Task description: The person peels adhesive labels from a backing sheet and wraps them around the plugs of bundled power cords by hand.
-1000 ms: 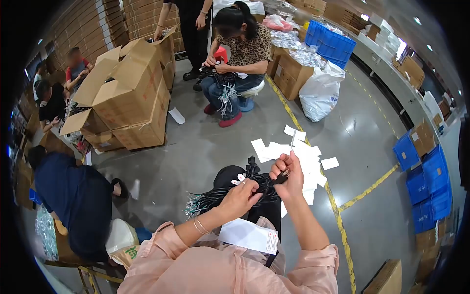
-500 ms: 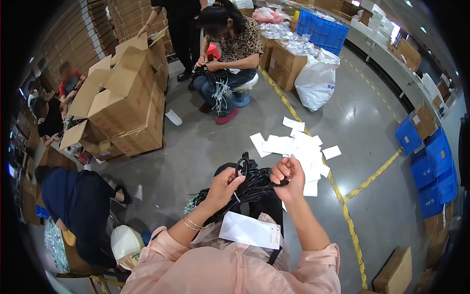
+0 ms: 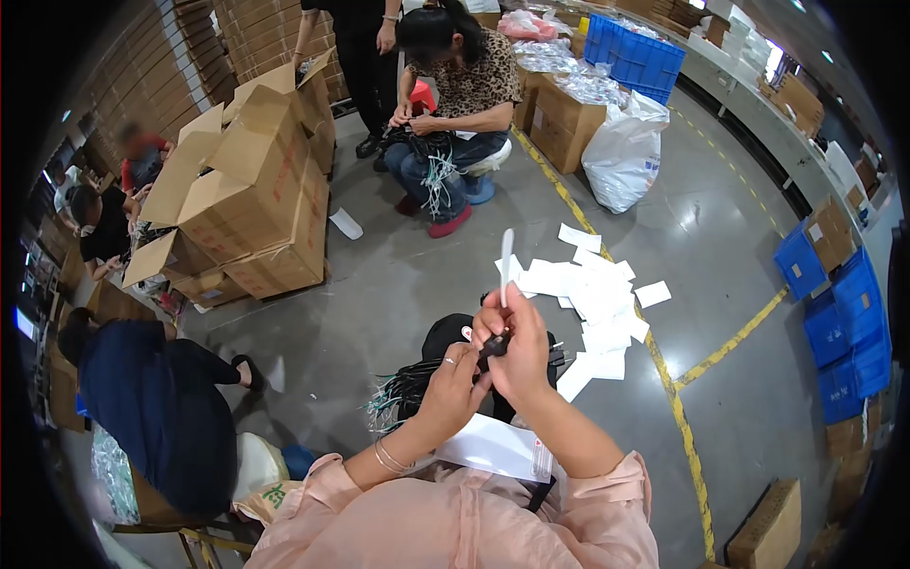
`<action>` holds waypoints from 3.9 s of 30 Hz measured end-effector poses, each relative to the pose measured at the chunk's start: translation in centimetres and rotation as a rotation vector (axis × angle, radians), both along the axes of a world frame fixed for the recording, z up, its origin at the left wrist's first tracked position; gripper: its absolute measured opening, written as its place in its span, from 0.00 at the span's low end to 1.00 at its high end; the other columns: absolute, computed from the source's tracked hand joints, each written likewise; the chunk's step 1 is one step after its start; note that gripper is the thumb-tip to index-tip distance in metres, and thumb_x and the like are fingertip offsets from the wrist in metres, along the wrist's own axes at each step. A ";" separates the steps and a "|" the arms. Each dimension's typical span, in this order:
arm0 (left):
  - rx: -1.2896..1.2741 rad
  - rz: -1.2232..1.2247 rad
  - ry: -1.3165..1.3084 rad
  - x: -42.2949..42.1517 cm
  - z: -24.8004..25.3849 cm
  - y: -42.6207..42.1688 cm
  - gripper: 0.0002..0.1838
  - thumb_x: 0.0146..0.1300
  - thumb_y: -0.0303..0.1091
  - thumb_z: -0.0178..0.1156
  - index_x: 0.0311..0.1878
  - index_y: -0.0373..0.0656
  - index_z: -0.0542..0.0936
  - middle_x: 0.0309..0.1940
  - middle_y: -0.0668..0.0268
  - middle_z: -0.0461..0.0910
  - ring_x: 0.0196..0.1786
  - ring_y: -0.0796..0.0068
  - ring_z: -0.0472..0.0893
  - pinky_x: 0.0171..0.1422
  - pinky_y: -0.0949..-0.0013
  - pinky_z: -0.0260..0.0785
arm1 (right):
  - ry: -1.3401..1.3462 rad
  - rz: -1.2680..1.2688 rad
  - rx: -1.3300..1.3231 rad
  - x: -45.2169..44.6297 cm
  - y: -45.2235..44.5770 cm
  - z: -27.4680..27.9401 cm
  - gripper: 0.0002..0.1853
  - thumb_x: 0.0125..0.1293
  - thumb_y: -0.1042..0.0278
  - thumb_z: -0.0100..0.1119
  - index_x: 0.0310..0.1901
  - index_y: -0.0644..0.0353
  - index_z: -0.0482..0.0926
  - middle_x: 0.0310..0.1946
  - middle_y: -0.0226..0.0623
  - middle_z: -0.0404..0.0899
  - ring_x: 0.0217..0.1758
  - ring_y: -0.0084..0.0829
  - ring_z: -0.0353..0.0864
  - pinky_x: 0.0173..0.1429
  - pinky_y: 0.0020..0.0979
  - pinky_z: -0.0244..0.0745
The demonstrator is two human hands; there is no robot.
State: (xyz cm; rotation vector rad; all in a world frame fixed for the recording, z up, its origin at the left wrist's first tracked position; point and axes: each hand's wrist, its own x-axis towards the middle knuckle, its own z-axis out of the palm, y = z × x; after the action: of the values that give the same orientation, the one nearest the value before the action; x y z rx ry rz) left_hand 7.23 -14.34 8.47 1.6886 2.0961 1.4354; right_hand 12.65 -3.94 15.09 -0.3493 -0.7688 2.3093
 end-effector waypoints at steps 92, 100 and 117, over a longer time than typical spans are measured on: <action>-0.360 -0.318 -0.842 -10.1 -2.8 5.4 0.10 0.64 0.33 0.60 0.36 0.35 0.79 0.27 0.72 0.79 0.29 0.88 0.74 0.32 0.80 0.65 | -0.690 0.139 0.594 3.1 1.5 -8.3 0.03 0.62 0.76 0.57 0.35 0.65 0.74 0.30 0.30 0.73 0.24 0.16 0.76 0.20 0.17 0.67; -0.243 -0.268 -0.965 -9.6 -2.4 2.3 0.08 0.63 0.27 0.58 0.41 0.31 0.79 0.52 0.57 0.76 0.42 0.80 0.78 0.49 0.76 0.72 | -0.604 -0.003 0.697 1.6 0.5 -9.3 0.02 0.58 0.79 0.59 0.31 0.65 0.76 0.35 0.30 0.69 0.32 0.17 0.72 0.31 0.18 0.69; -0.052 -0.228 -0.861 -7.2 -2.5 1.0 0.03 0.61 0.20 0.56 0.37 0.30 0.77 0.53 0.56 0.73 0.48 0.75 0.78 0.55 0.73 0.71 | -0.699 -0.030 0.983 1.0 0.8 -7.7 0.03 0.56 0.77 0.60 0.32 0.65 0.78 0.32 0.35 0.69 0.31 0.26 0.73 0.36 0.25 0.70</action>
State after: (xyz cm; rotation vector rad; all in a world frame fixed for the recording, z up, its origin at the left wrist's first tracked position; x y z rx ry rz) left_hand -0.01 -13.33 5.94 0.9586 1.3986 1.6038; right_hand 13.63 -3.16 7.37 -0.6806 -2.0649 1.4784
